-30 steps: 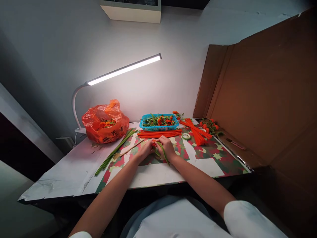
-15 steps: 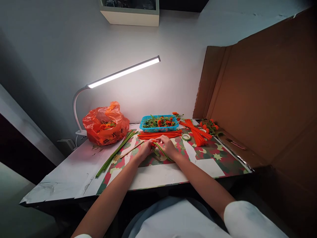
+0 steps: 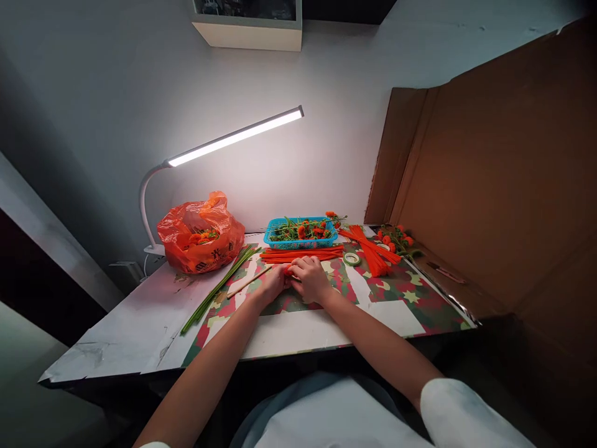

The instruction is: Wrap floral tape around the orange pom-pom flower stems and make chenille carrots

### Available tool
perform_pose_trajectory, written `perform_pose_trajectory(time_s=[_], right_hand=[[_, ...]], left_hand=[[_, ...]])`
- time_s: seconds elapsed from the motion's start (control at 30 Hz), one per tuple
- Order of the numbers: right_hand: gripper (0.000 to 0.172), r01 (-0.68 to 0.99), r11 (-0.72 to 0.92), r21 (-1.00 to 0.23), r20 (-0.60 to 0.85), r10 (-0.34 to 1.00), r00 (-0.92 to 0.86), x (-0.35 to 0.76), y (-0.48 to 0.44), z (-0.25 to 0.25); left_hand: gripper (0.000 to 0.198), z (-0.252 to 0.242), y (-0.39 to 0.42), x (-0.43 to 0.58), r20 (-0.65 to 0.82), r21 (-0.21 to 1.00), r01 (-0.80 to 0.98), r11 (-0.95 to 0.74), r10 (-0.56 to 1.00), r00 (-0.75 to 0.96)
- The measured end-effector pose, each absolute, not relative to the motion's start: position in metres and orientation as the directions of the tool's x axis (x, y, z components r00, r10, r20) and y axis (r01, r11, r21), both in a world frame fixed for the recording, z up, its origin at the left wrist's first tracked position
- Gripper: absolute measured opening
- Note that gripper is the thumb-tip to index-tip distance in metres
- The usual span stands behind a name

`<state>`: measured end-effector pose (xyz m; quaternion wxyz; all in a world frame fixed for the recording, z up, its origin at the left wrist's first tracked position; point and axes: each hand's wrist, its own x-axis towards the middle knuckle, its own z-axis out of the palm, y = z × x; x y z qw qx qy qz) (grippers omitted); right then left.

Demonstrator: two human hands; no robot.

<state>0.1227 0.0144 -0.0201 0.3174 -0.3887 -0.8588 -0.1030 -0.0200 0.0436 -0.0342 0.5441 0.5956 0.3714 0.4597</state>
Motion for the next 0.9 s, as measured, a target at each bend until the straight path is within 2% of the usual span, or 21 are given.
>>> perform_pose_trajectory(time_s=[0.1, 0.23, 0.4, 0.77, 0.9], right_hand=[[0.009, 0.748, 0.66, -0.069, 0.65, 0.599, -0.468, 0.127, 0.019, -0.022], [0.013, 0.744, 0.667, -0.052, 0.677, 0.571, -0.464, 0.133, 0.022, -0.022], [0.015, 0.745, 0.667, -0.01, 0.668, 0.559, -0.492, 0.134, 0.021, -0.021], [0.019, 0.719, 0.662, 0.211, 0.577, 0.51, -0.639, 0.141, 0.026, -0.023], [0.019, 0.733, 0.64, 0.23, 0.538, 0.544, -0.644, 0.142, 0.025, -0.021]], left_hand=[[0.017, -0.037, 0.044, -0.021, 0.129, 0.99, -0.094, -0.104, 0.936, 0.328], [0.02, -0.038, 0.043, -0.027, 0.124, 0.991, -0.088, -0.099, 0.927, 0.354], [0.027, -0.035, 0.04, -0.034, 0.096, 0.994, 0.014, -0.11, 0.918, 0.385], [0.024, -0.021, 0.032, -0.036, 0.068, 0.969, 0.184, -0.166, 0.891, 0.449], [0.025, -0.02, 0.032, -0.035, 0.072, 0.961, 0.205, -0.184, 0.886, 0.459]])
